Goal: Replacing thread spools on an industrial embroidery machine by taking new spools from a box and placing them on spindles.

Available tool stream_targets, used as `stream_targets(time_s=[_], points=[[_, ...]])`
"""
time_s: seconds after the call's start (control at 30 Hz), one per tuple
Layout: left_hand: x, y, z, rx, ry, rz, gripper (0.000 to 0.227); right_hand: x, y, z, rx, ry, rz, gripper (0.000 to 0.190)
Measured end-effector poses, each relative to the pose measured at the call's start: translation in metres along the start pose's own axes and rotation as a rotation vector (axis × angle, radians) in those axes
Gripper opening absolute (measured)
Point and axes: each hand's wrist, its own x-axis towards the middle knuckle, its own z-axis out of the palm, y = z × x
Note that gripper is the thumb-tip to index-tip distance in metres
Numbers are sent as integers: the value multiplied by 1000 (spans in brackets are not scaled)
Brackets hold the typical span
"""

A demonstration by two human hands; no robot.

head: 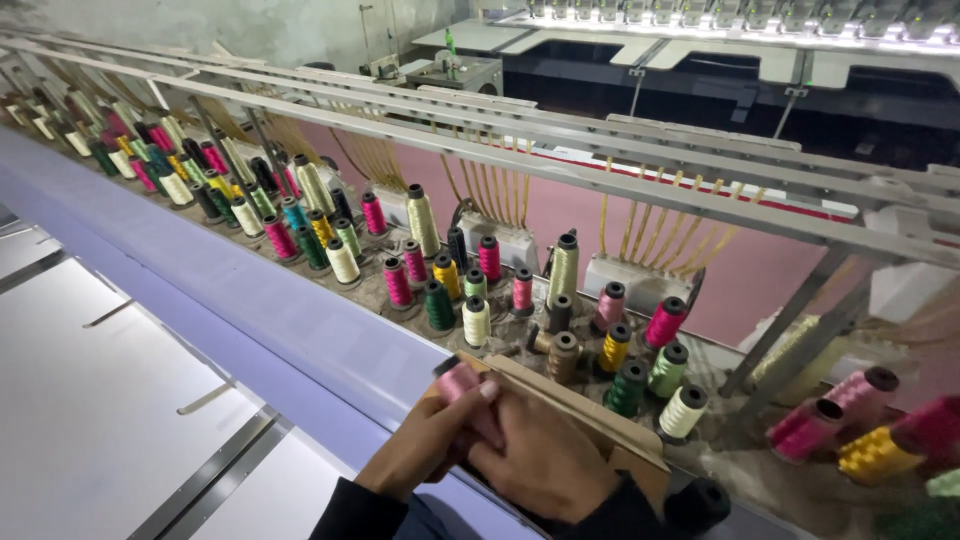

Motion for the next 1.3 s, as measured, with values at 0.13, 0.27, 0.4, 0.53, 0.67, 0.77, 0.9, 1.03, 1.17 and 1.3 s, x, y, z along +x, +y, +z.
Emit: stream_targets(time_s=[0.13,0.27,0.4,0.53,0.67,0.77,0.9,1.03,1.17,1.3], points=[[-10,13,-18,254,276,121,31,31,22,41,-351,121,-112,31],[14,6,-63,6,509,301,50,36,-15,46,-290,66,-146,7],[37,0,-118,-649,281,168,39,56,-35,68,-224,-347,-101,26],[20,15,-149,-645,441,206,37,93,-50,79,-183,-383,-121,27],[36,7,-190,-654,539,206,27,160,-50,83,38,-51,-187,9],[57,-10,-233,-547,504,179,19,213,-30,85,-14,147,-73,31],[85,-35,-295,-395,515,-10,22,293,-13,88,-81,390,26,42],[95,-38,-317,-462,532,-53,29,351,-1,88,-171,446,58,44],[96,-21,-324,-333,491,-159,31,387,9,80,-10,504,453,55],[105,-27,-341,-283,524,-70,28,406,8,69,222,619,682,34]])
